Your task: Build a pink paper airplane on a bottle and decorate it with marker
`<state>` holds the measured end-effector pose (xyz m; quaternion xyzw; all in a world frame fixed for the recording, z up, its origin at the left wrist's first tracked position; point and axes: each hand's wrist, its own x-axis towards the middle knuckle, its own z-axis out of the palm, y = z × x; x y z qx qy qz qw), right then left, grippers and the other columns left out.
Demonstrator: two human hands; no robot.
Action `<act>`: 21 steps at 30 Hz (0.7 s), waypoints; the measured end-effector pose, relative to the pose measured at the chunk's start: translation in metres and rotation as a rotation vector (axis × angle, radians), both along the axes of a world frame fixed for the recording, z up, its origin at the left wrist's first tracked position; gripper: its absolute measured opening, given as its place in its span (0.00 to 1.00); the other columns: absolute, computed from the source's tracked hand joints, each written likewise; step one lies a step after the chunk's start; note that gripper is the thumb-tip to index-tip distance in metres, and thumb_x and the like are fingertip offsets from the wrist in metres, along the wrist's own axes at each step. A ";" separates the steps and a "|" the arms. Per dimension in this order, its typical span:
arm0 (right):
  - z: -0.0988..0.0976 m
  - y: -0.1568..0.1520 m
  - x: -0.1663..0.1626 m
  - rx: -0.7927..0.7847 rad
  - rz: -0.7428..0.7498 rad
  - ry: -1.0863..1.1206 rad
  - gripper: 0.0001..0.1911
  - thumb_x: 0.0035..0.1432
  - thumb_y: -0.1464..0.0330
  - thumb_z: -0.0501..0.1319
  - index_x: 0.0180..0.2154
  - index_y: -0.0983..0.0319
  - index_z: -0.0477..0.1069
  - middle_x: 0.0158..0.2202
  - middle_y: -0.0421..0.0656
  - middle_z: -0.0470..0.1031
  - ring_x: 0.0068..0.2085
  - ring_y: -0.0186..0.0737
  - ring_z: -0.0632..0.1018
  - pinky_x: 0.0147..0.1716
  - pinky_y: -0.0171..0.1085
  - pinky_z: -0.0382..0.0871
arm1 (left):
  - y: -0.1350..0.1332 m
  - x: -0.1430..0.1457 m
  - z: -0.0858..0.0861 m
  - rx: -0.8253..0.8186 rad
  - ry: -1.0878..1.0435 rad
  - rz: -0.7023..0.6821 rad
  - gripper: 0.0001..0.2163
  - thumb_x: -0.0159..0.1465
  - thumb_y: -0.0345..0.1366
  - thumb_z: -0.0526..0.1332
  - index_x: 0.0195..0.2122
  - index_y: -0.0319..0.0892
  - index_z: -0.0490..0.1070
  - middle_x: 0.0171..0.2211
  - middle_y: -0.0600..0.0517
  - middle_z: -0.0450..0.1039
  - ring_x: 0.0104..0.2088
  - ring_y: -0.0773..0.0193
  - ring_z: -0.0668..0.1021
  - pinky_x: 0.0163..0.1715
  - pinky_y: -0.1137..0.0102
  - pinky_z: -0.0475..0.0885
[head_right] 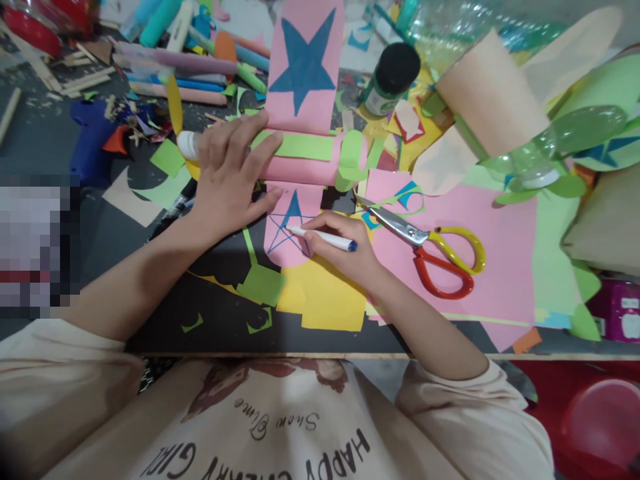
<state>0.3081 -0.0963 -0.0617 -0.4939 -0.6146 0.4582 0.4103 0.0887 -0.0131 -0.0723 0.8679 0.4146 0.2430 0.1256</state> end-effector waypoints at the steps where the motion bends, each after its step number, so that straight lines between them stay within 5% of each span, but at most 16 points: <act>1: 0.001 0.000 0.000 -0.007 -0.009 0.009 0.11 0.59 0.58 0.67 0.31 0.59 0.77 0.24 0.39 0.78 0.25 0.36 0.77 0.26 0.37 0.68 | 0.000 0.000 0.001 -0.008 0.010 0.003 0.32 0.67 0.54 0.49 0.72 0.59 0.50 0.72 0.56 0.56 0.73 0.41 0.52 0.70 0.38 0.43; 21: 0.002 0.000 -0.001 -0.032 0.059 0.015 0.12 0.59 0.58 0.66 0.31 0.59 0.78 0.27 0.40 0.80 0.27 0.36 0.77 0.27 0.36 0.70 | -0.001 -0.004 -0.002 0.022 0.081 0.033 0.35 0.64 0.54 0.50 0.73 0.57 0.49 0.73 0.57 0.52 0.73 0.41 0.53 0.69 0.36 0.46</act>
